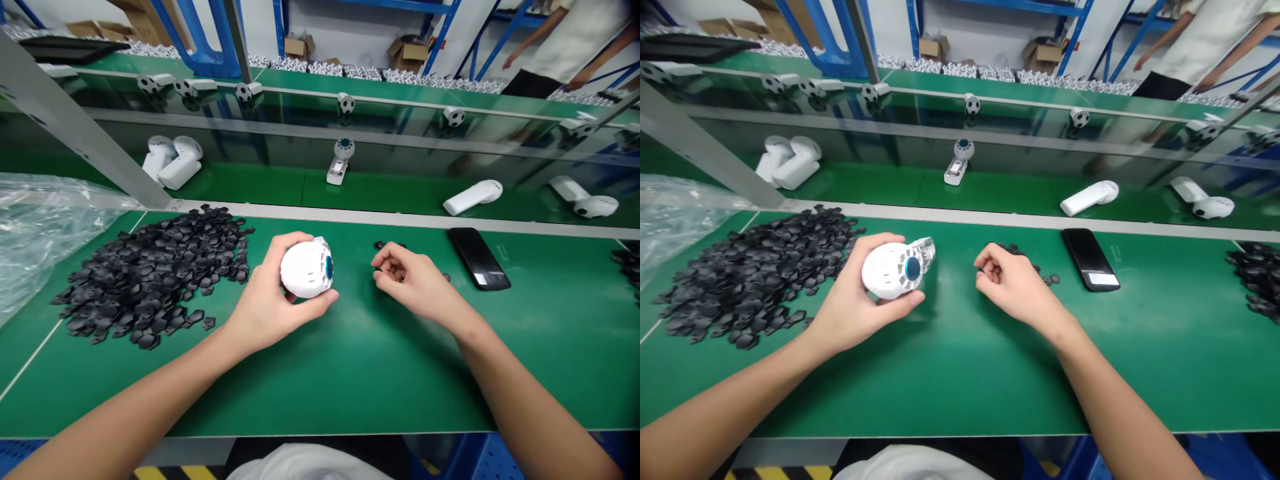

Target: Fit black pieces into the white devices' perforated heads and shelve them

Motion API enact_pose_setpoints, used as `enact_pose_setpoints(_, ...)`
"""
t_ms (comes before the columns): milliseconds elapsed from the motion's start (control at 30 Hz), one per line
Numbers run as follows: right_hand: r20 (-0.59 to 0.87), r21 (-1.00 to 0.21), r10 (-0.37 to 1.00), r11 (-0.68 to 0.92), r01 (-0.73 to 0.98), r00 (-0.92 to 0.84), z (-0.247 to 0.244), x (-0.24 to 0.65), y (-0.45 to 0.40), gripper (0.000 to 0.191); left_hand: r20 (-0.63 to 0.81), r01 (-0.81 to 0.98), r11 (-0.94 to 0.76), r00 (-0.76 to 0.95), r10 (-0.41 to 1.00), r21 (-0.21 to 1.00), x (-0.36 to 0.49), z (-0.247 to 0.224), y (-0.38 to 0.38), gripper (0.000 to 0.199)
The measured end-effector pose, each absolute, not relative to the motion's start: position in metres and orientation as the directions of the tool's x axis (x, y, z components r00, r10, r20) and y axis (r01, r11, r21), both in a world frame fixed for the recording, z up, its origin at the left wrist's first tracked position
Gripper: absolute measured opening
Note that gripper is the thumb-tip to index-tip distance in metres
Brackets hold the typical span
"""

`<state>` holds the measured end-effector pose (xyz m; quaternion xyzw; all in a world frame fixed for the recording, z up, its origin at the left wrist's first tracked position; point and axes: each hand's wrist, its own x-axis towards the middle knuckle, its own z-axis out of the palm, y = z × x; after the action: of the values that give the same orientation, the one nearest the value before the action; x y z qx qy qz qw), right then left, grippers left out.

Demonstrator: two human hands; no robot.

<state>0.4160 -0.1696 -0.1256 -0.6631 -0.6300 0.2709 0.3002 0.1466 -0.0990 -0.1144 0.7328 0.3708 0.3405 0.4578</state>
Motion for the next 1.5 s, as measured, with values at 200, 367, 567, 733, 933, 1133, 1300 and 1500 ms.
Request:
enact_pose_setpoints(200,-0.04,-0.789,0.998,-0.067,0.611,0.058,-0.125,0.408,-0.174,0.011,-0.04,0.024,0.033,0.515,0.856,0.999,0.15,-0.108,-0.098,0.077)
enact_pose_setpoints(367,-0.014,-0.815,0.995,-0.069,0.576,0.1,-0.12,0.401,-0.178,0.02,-0.004,-0.014,0.013,0.539,0.843,1.0,0.155,-0.118,-0.101,0.075)
enact_pose_setpoints(567,-0.12,-0.944,0.992,-0.106,0.311,-0.028,-0.112,0.393,-0.187,0.028,0.068,0.166,-0.205,0.596,0.8,0.965,0.156,-0.133,-0.102,0.068)
enact_pose_setpoints(733,-0.04,-0.956,0.999,-0.027,0.292,-0.037,-0.108,0.383,-0.192,0.021,0.072,0.277,-0.322,0.647,0.759,0.905,0.157,-0.132,-0.106,0.067)
enact_pose_setpoints(933,0.028,-0.938,0.999,0.014,0.345,0.037,-0.111,0.368,-0.191,0.009,0.026,0.333,-0.34,0.679,0.733,0.88,0.159,-0.13,-0.11,0.07)
enact_pose_setpoints(1133,0.053,-0.919,0.993,0.007,0.395,0.106,-0.111,0.353,-0.193,0.016,-0.01,0.337,-0.353,0.736,0.677,0.873,0.157,-0.128,-0.11,0.097)
enact_pose_setpoints(1300,0.155,-0.857,0.977,0.06,0.513,0.144,-0.114,0.347,-0.194,0.033,-0.046,0.389,-0.336,0.71,0.703,0.858,0.159,-0.13,-0.111,0.099)
enact_pose_setpoints(1500,0.201,-0.848,0.967,0.092,0.521,0.157,-0.121,0.348,-0.192,0.032,-0.007,0.376,-0.364,0.705,0.709,0.852,0.16,-0.131,-0.11,0.089)
